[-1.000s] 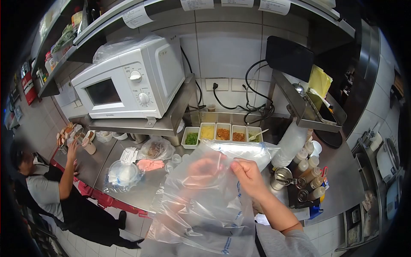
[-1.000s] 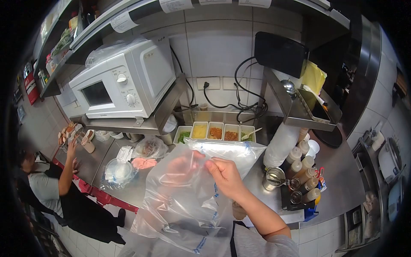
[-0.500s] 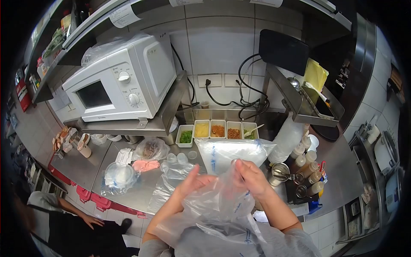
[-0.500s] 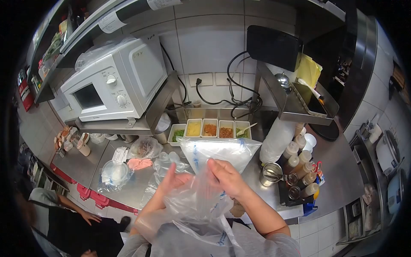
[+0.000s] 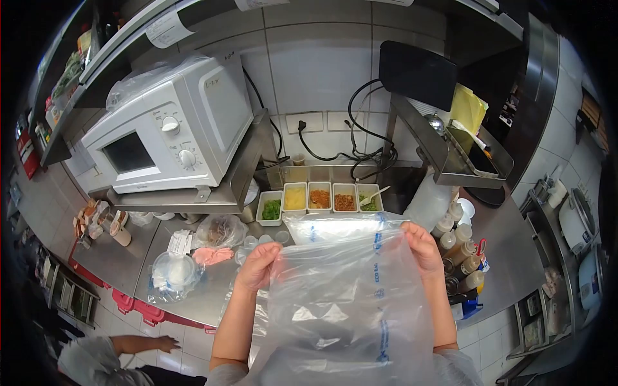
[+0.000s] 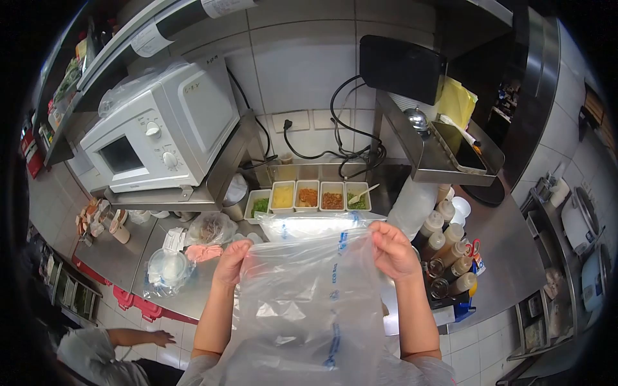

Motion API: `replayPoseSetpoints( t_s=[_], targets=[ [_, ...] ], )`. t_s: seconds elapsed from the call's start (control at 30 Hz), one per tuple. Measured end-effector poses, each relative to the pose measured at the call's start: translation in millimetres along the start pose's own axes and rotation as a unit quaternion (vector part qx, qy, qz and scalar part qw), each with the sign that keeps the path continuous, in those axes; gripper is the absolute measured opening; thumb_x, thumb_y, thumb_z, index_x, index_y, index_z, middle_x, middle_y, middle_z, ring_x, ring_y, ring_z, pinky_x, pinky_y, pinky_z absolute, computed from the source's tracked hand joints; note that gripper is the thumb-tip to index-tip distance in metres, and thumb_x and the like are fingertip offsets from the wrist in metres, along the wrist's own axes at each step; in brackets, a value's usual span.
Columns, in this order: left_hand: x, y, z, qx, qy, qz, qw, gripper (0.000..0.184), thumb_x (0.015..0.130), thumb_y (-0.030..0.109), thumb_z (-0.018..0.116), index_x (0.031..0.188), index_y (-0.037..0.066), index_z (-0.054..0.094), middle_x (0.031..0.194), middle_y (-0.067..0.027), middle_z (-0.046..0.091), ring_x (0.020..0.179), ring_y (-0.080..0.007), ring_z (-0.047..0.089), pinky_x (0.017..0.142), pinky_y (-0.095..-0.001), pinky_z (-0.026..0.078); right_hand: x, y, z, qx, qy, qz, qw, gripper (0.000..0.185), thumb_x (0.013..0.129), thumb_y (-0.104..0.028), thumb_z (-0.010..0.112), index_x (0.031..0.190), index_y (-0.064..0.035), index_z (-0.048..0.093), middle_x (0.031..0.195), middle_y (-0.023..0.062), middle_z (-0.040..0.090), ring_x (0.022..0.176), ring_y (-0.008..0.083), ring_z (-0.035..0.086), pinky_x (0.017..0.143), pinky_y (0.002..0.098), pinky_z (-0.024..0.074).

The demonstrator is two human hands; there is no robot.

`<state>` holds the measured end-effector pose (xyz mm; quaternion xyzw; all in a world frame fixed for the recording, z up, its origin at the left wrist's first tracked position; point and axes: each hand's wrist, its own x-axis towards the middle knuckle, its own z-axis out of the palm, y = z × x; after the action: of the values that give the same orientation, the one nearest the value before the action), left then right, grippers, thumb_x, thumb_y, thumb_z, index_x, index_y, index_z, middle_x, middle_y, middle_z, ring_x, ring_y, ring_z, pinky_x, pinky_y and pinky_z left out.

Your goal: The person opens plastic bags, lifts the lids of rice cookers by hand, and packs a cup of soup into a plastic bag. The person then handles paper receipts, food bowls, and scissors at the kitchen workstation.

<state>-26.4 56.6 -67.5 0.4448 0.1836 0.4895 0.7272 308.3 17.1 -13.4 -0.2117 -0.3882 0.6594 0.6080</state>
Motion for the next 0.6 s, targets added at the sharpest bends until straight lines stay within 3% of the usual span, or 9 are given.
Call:
replayPoseSetpoints(
  t_s=[0.1,0.2,0.3,0.33,0.4,0.43,0.47,0.53,0.6],
  targets=[
    [24.2,14.3,11.4,0.064,0.024,0.053,0.996,0.018,0.092,0.021,0.053,0.082,0.006,0.055,0.069,0.0006,0.056,0.058,-0.0067,0.052,0.056,-0.0215,0.046,18.4,-6.3,-14.1,-0.065,-0.028,0.019,0.997,0.011,0.088,-0.013,0.055,0.083,-0.0049,0.06,0.07,-0.0015,0.059,0.06,0.0035,0.053,0.053,0.0186,0.0398],
    [57.1,13.1,9.2,0.109,0.091,0.023,0.99,0.018,0.092,0.023,0.054,0.082,0.007,0.056,0.069,0.002,0.057,0.059,-0.0062,0.053,0.056,-0.0215,0.047,40.2,-9.1,-12.4,-0.222,0.082,0.01,0.971,0.011,0.088,-0.015,0.055,0.08,-0.007,0.058,0.067,-0.003,0.057,0.056,0.0035,0.051,0.053,0.0182,0.0391],
    [63.5,-7.6,-15.3,0.08,0.13,-0.091,0.984,0.016,0.09,0.022,0.057,0.084,0.008,0.058,0.071,0.0018,0.058,0.061,-0.0074,0.055,0.055,-0.0225,0.048,50.2,30.5,-50.8,-0.169,0.134,0.043,0.976,0.011,0.086,-0.016,0.058,0.079,-0.008,0.058,0.064,-0.0044,0.055,0.054,0.0036,0.048,0.052,0.018,0.0381],
    [60.4,-22.4,-23.5,0.075,0.15,-0.105,0.98,0.013,0.088,0.021,0.059,0.086,0.008,0.059,0.072,0.0013,0.059,0.062,-0.0082,0.056,0.054,-0.0236,0.048,45.8,34.5,-45.3,-0.209,0.155,0.054,0.964,0.009,0.086,-0.016,0.056,0.082,-0.0086,0.059,0.063,-0.004,0.054,0.053,0.0042,0.048,0.047,0.0192,0.0373],
    [49.2,-69.8,-37.4,0.048,0.226,-0.146,0.962,0.01,0.085,0.017,0.061,0.09,0.008,0.061,0.075,-0.0005,0.062,0.064,-0.0099,0.059,0.052,-0.0257,0.048,42.5,80.9,-92.9,-0.098,0.169,0.082,0.977,0.009,0.086,-0.014,0.054,0.087,-0.007,0.059,0.064,-0.0019,0.055,0.051,0.0056,0.048,0.041,0.0206,0.0343],
    [51.7,-98.7,-47.2,0.027,0.277,-0.172,0.945,0.011,0.083,0.015,0.062,0.092,0.008,0.061,0.077,-0.0017,0.063,0.065,-0.0109,0.06,0.051,-0.0267,0.049,32.7,108.1,-97.4,-0.15,0.247,0.133,0.948,0.009,0.086,-0.014,0.053,0.088,-0.0062,0.058,0.063,-0.0011,0.054,0.049,0.0063,0.047,0.038,0.0214,0.032],
    [47.2,-130.7,-73.8,0.064,0.277,-0.189,0.94,0.01,0.084,0.014,0.06,0.092,0.008,0.061,0.079,-0.0026,0.064,0.066,-0.0117,0.061,0.052,-0.027,0.049,22.4,133.6,-97.6,-0.204,0.317,0.18,0.909,0.01,0.085,-0.014,0.053,0.088,-0.0053,0.057,0.062,-0.0003,0.053,0.048,0.0069,0.045,0.036,0.0222,0.0297],
    [37.2,-167.8,-97.1,0.081,0.261,-0.189,0.943,0.01,0.086,0.012,0.056,0.093,0.007,0.06,0.081,-0.0037,0.064,0.067,-0.0125,0.061,0.052,-0.0269,0.049,11.7,168.0,-117.7,-0.136,0.298,0.164,0.93,0.014,0.083,-0.015,0.055,0.089,-0.0028,0.057,0.062,0.0006,0.052,0.047,0.0081,0.045,0.037,0.0225,0.0304],
    [34.8,-176.2,-102.2,0.052,0.227,-0.163,0.959,0.012,0.087,0.012,0.052,0.094,0.005,0.059,0.082,-0.0042,0.064,0.067,-0.0126,0.06,0.053,-0.0262,0.049,15.0,175.9,-133.1,-0.164,0.272,0.168,0.933,0.015,0.083,-0.014,0.054,0.091,-0.0018,0.057,0.063,0.0015,0.053,0.047,0.0094,0.046,0.037,0.0228,0.0313]
  ],
)
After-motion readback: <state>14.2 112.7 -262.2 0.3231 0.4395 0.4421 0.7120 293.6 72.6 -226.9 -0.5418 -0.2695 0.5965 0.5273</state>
